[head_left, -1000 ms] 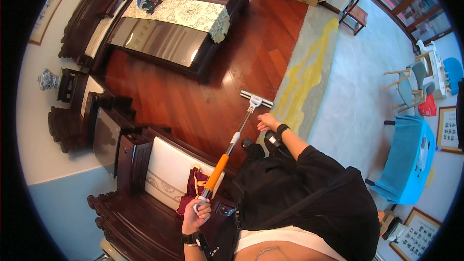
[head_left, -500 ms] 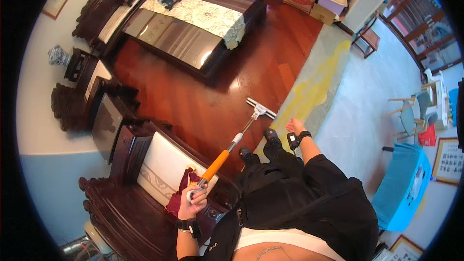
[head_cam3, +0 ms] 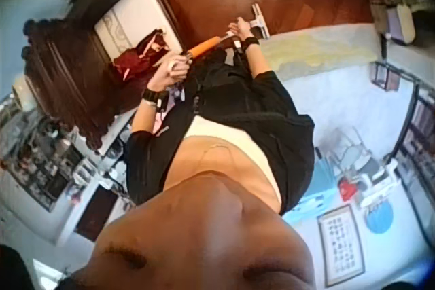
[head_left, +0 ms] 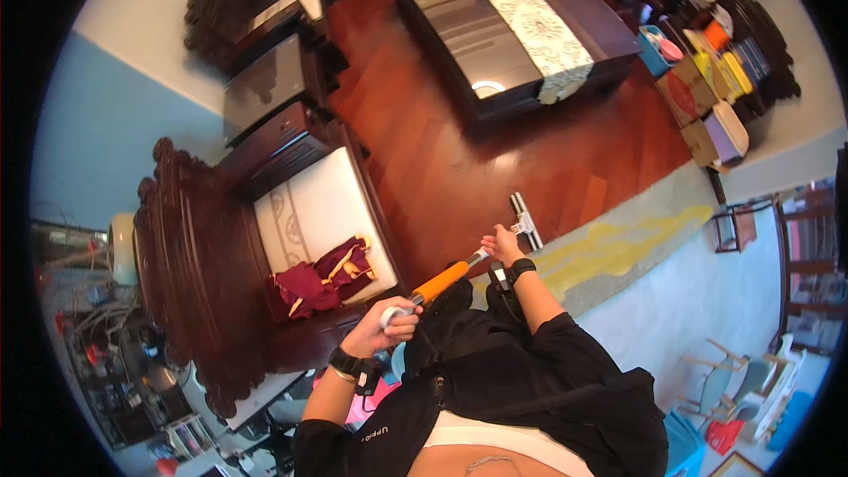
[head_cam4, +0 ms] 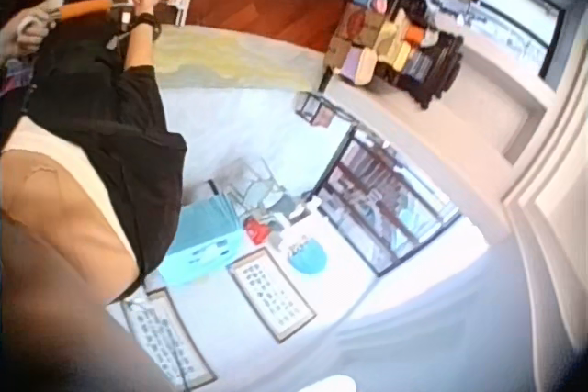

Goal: Cleaning a liquid spill on a rug and floor with a squeegee and then cleaning the bathroom floor.

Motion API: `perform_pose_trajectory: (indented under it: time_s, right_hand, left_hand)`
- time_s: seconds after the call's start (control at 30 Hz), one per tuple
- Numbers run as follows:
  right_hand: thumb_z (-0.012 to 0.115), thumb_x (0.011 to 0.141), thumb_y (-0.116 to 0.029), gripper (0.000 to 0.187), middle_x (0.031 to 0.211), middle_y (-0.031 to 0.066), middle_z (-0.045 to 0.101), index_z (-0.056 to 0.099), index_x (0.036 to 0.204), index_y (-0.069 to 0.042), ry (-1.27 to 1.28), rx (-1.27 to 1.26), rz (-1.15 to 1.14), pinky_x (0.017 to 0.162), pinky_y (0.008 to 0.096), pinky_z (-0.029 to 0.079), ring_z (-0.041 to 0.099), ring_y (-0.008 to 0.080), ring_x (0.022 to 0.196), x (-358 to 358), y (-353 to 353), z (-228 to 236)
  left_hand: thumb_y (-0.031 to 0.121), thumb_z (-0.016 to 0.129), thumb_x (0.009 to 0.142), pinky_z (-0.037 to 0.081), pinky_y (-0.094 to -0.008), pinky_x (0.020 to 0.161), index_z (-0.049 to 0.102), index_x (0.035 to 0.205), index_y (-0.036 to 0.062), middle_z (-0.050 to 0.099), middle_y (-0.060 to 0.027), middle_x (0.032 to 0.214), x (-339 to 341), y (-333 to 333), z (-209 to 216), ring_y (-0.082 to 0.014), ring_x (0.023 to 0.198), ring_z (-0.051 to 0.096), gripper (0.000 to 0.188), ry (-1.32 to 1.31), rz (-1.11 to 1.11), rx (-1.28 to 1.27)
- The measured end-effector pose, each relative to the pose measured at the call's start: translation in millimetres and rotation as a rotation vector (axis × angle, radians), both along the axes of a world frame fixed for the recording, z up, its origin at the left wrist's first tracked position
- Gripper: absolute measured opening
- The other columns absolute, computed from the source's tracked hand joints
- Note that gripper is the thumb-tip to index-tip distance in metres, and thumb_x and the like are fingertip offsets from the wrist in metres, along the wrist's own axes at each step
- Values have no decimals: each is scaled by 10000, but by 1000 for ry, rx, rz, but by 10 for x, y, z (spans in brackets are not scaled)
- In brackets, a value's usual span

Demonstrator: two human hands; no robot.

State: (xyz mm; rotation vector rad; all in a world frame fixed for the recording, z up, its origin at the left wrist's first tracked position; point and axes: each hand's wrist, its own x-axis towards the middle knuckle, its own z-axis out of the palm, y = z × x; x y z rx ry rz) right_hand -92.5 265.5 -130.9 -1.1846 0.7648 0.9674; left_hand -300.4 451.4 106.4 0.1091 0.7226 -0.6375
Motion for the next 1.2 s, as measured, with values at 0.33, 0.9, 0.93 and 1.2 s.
perform_pose_trajectory:
  time_s: [0.33,0.9,0.93,1.2]
  right_hand:
    - [426,788,-239,209,734,64,565,463,887,-59,-45,-100,-30,541,303,438,570,163,610,-216,-128,60]
    - [429,799,-167,165,673,108,523,412,922,-59,-178,88,-811,567,374,488,533,205,591,-365,-1226,594]
    - [433,798,-178,188,679,108,516,394,942,-64,-209,112,-853,561,379,491,530,206,590,-427,-1272,615]
    - [470,789,-228,332,783,119,476,302,1042,-94,-287,-296,-1122,554,379,508,514,201,672,-841,-1457,998]
  left_hand:
    - [161,433,793,229,-208,357,469,772,10,288,30,426,144,232,-89,-73,331,277,157,-21,-64,-36]
    - [244,488,800,401,-207,482,442,942,-68,479,-19,601,1765,-702,191,-112,529,479,346,-50,-612,36]
    - [239,495,797,403,-204,486,449,920,-38,482,-11,612,1821,-749,189,-108,532,480,307,-43,-656,43]
    - [293,540,787,402,-189,535,463,850,79,516,19,690,2196,-1225,143,-81,594,484,236,-243,-1001,94]
